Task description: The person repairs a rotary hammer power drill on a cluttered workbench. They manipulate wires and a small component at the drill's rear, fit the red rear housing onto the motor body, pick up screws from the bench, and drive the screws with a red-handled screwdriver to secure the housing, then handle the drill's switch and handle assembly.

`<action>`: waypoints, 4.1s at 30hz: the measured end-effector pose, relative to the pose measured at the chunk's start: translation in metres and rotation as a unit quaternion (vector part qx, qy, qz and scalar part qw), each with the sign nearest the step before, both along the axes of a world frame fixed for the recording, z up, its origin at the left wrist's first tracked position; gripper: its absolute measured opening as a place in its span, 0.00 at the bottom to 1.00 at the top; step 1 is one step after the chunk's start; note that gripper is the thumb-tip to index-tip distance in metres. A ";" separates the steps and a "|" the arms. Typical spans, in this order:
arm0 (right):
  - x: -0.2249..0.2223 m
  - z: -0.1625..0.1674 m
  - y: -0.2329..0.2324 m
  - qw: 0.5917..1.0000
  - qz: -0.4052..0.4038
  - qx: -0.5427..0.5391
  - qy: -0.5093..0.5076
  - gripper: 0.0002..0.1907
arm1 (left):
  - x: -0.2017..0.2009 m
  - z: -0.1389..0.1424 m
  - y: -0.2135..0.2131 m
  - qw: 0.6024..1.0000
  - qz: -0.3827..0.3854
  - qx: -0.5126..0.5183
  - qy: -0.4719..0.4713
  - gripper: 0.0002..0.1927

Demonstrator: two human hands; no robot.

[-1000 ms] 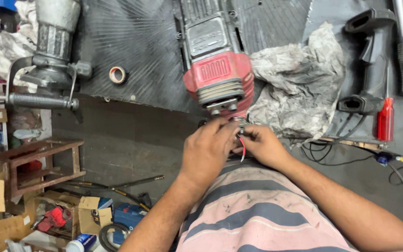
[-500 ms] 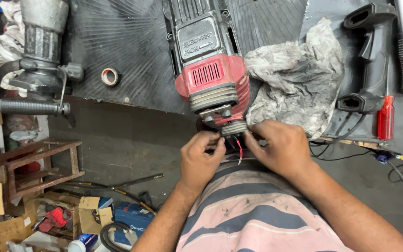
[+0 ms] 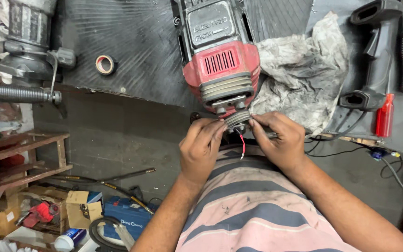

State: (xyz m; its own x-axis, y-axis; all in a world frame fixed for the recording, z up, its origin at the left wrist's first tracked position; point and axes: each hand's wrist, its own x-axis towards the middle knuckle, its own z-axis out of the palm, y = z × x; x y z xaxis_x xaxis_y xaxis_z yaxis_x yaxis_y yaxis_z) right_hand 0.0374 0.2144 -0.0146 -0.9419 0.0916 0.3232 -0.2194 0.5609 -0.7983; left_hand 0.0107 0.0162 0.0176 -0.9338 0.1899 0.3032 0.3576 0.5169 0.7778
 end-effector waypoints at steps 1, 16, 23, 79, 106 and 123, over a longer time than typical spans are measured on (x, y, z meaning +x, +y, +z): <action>-0.001 0.000 0.000 1.000 -0.002 0.000 0.001 0.07 | -0.004 0.000 -0.002 1.000 -0.020 0.004 0.007 0.08; -0.006 0.006 0.005 0.996 0.050 0.069 0.001 0.08 | 0.011 -0.019 -0.002 0.990 0.028 0.084 -0.109 0.14; -0.012 0.011 0.008 0.996 0.066 0.062 -0.006 0.07 | 0.005 -0.010 0.004 0.997 0.050 -0.063 0.014 0.12; -0.021 -0.018 0.008 0.975 0.075 0.080 -0.193 0.09 | 0.020 -0.093 0.022 0.952 0.062 0.179 -0.242 0.04; -0.002 0.054 0.044 0.856 0.144 -0.395 -0.302 0.25 | -0.002 0.039 -0.032 0.858 0.055 0.394 -0.323 0.20; -0.078 0.115 0.007 0.981 0.073 0.074 0.165 0.33 | -0.117 0.110 -0.037 0.945 -0.224 -0.085 0.222 0.26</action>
